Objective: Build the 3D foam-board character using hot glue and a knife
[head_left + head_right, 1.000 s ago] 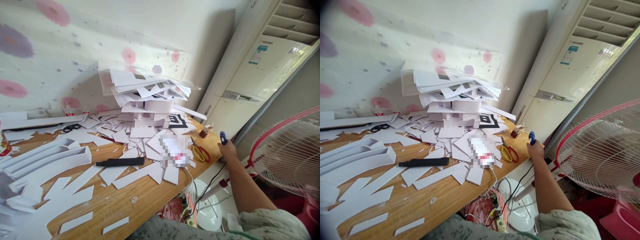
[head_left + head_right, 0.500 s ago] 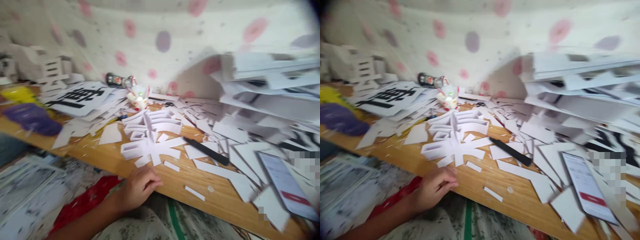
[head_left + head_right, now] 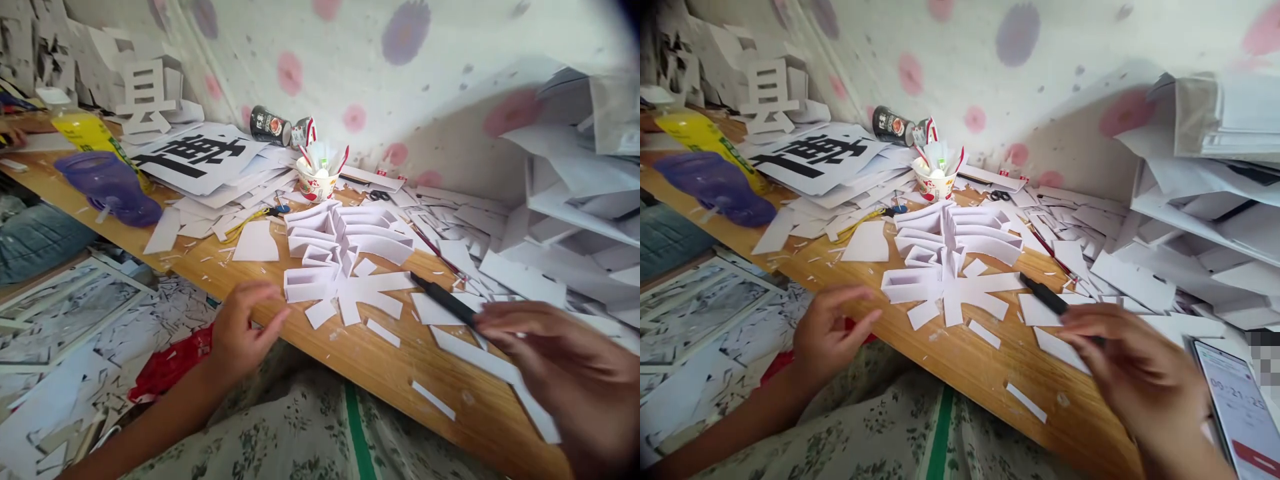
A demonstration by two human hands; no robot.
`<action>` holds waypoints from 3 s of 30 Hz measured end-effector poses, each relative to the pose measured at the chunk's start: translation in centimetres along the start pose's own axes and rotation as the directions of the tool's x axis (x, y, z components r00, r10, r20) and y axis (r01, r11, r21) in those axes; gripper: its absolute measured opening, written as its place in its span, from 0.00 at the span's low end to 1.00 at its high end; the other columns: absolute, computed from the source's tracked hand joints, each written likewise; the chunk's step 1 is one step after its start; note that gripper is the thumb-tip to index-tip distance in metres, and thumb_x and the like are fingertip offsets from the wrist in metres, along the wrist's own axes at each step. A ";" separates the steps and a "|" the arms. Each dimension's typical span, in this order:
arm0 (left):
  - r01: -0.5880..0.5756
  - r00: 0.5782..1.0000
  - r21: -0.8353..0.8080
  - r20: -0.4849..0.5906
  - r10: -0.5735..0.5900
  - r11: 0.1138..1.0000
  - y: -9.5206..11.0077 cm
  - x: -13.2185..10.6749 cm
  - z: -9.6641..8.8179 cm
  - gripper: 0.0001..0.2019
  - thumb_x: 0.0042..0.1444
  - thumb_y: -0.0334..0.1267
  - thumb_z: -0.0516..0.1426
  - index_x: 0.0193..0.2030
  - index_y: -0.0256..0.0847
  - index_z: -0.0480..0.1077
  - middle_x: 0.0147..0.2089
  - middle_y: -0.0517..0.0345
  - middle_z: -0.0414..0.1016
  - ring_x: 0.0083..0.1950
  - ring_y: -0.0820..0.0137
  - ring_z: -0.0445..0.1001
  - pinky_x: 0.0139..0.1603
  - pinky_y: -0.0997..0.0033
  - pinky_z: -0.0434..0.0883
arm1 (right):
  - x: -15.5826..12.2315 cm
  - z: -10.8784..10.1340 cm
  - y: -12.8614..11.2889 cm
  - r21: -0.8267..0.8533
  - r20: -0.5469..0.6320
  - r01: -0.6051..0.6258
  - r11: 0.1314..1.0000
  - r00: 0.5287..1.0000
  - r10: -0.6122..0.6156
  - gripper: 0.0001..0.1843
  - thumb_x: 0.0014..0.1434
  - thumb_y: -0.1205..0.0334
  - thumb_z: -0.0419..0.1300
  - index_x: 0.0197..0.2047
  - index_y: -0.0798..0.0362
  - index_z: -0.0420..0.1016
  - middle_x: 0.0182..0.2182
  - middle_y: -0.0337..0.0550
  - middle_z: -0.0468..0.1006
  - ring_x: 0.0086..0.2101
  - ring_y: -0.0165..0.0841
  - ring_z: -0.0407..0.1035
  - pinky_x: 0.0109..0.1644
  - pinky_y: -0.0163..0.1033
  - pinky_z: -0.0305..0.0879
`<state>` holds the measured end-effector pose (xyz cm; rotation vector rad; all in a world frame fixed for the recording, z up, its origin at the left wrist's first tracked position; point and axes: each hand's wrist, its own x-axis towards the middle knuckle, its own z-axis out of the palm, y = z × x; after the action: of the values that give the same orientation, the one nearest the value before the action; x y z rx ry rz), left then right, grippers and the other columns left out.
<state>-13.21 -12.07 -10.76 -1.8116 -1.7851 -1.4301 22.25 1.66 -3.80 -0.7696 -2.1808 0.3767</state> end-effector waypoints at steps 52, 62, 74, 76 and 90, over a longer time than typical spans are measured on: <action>0.169 0.818 0.300 0.489 -0.303 0.939 2.7 3.8 6.4 0.14 0.44 0.42 0.67 0.33 0.41 0.69 0.32 0.57 0.76 0.37 0.61 0.75 0.37 0.66 0.69 | 2.2 0.1 7.8 -0.633 0.300 -0.360 0.685 0.702 0.646 0.27 0.54 0.57 0.57 0.58 0.48 0.69 0.41 0.47 0.81 0.38 0.43 0.75 0.39 0.42 0.63; 0.187 0.808 0.145 0.539 -0.236 0.972 3.4 3.0 6.5 0.18 0.49 0.52 0.66 0.39 0.42 0.70 0.34 0.60 0.77 0.36 0.67 0.76 0.41 0.69 0.71 | 1.7 -1.0 10.3 -0.722 0.287 -0.348 0.598 0.637 0.716 0.29 0.57 0.51 0.57 0.60 0.50 0.64 0.40 0.47 0.80 0.38 0.44 0.73 0.37 0.42 0.58; 0.174 0.887 0.053 0.424 -0.180 0.983 3.2 2.3 5.8 0.14 0.60 0.43 0.56 0.50 0.41 0.73 0.42 0.58 0.80 0.41 0.68 0.78 0.46 0.71 0.74 | 1.9 -0.7 10.1 -0.723 0.285 -0.360 0.589 0.622 0.729 0.29 0.59 0.50 0.57 0.61 0.50 0.63 0.43 0.48 0.81 0.41 0.45 0.73 0.40 0.43 0.59; 0.192 0.897 0.029 0.400 -0.188 0.981 3.4 2.4 5.7 0.13 0.60 0.43 0.56 0.49 0.42 0.73 0.41 0.59 0.80 0.41 0.70 0.78 0.48 0.73 0.73 | 1.8 -0.7 10.0 -0.722 0.284 -0.355 0.593 0.630 0.723 0.29 0.59 0.50 0.56 0.61 0.49 0.63 0.42 0.48 0.81 0.41 0.45 0.73 0.40 0.43 0.59; 0.395 0.919 -0.344 0.157 -0.363 0.852 4.0 3.0 5.3 0.03 0.56 0.38 0.61 0.35 0.43 0.73 0.36 0.63 0.76 0.39 0.72 0.75 0.44 0.75 0.71 | 1.4 -0.4 11.0 -0.748 0.302 -0.296 0.594 0.645 0.702 0.30 0.58 0.46 0.54 0.61 0.47 0.63 0.46 0.46 0.80 0.42 0.46 0.74 0.43 0.47 0.65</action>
<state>-7.94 -7.22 -9.32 -1.7681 -2.1268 -1.9835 26.30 11.02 -8.09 -1.9707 -2.6370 0.1302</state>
